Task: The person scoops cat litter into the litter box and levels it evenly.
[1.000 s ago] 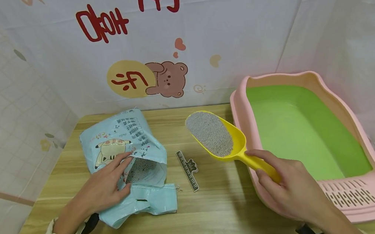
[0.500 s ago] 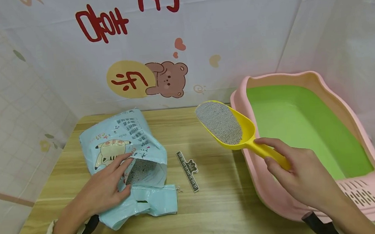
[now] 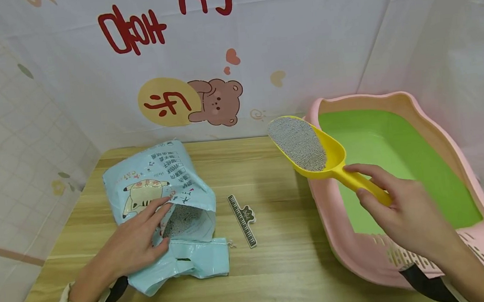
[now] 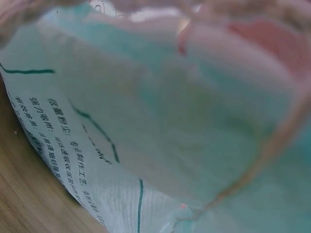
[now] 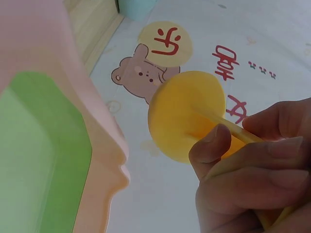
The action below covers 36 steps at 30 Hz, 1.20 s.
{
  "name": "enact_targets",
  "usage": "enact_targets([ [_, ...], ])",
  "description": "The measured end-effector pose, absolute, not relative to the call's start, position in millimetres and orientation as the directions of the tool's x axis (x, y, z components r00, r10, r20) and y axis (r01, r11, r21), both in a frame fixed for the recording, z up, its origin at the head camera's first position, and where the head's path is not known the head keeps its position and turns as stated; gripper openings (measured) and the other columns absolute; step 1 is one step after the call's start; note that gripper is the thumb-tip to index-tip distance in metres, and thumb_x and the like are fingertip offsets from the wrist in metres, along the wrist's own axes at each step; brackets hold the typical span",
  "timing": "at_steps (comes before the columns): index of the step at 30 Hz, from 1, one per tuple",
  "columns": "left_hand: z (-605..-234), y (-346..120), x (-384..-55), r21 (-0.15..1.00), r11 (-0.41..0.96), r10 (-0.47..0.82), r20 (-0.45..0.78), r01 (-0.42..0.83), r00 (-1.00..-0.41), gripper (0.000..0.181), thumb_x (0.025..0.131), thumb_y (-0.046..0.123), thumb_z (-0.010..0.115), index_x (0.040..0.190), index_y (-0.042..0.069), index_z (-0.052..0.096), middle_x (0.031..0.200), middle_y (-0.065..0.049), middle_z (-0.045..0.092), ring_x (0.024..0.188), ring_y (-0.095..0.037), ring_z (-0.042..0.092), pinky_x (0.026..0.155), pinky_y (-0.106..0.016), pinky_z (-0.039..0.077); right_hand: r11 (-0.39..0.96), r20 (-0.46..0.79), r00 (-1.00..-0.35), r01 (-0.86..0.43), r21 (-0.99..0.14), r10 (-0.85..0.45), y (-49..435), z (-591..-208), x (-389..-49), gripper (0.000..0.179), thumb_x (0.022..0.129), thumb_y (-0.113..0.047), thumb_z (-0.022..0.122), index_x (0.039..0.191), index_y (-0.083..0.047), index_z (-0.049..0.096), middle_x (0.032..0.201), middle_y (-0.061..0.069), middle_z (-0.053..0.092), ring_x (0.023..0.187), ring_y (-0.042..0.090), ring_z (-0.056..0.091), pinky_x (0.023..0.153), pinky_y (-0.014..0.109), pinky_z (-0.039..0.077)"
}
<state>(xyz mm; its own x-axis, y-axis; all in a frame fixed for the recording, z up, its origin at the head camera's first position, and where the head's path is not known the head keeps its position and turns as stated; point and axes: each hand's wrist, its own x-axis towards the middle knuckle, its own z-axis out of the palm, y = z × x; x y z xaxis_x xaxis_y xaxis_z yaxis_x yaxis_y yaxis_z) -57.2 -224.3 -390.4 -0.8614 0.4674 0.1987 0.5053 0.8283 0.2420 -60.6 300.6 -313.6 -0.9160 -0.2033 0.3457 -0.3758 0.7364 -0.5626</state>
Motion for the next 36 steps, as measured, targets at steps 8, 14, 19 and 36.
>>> enact_targets([
  [8, -392, -224, -57, 0.239, 0.831, 0.467, 0.191, 0.502, -0.863, 0.072, 0.088, 0.016, 0.078, 0.154, -0.004, 0.057, 0.164, -0.017, 0.05, 0.092, -0.015, 0.064, 0.076, -0.044, 0.059, 0.761, 0.335, -0.933, -0.313, -0.568, -0.134, 316, -308, -68, 0.047, 0.104, -0.005, 0.07, 0.146, -0.026, 0.069, 0.088, -0.015, 0.073, 0.047, 0.012, 0.039, 0.041, 0.028, 0.03],
  [14, -392, -224, -58, 0.235, 0.827, 0.472, 0.203, 0.51, -0.858, 0.073, 0.087, 0.014, 0.079, 0.154, -0.004, 0.058, 0.163, -0.017, 0.051, 0.088, -0.013, 0.062, 0.073, -0.043, 0.058, 0.79, 0.325, -0.941, -0.272, -0.55, -0.098, 332, -306, -74, 0.047, 0.105, -0.01, 0.07, 0.148, -0.028, 0.068, 0.085, -0.035, 0.064, 0.051, 0.013, 0.04, 0.047, 0.028, 0.03],
  [19, -392, -224, -58, 0.235, 0.829, 0.471, 0.193, 0.507, -0.861, 0.073, 0.087, 0.015, 0.079, 0.154, -0.004, 0.057, 0.164, -0.018, 0.05, 0.092, -0.017, 0.064, 0.074, -0.045, 0.058, 0.824, 0.298, -0.953, -0.214, -0.524, -0.058, 346, -307, -80, 0.045, 0.107, -0.016, 0.069, 0.15, -0.026, 0.067, 0.084, -0.038, 0.063, 0.047, 0.016, 0.038, 0.043, 0.029, 0.029],
  [36, -391, -223, -57, 0.237, 0.833, 0.465, 0.189, 0.5, -0.865, 0.072, 0.088, 0.015, 0.079, 0.154, -0.004, 0.057, 0.164, -0.018, 0.05, 0.096, -0.019, 0.066, 0.075, -0.046, 0.059, 0.826, 0.257, -0.966, -0.122, -0.551, 0.028, 375, -311, -107, 0.048, 0.109, -0.016, 0.06, 0.152, -0.037, 0.063, 0.084, -0.032, 0.061, 0.044, 0.016, 0.038, 0.038, 0.03, 0.033],
])
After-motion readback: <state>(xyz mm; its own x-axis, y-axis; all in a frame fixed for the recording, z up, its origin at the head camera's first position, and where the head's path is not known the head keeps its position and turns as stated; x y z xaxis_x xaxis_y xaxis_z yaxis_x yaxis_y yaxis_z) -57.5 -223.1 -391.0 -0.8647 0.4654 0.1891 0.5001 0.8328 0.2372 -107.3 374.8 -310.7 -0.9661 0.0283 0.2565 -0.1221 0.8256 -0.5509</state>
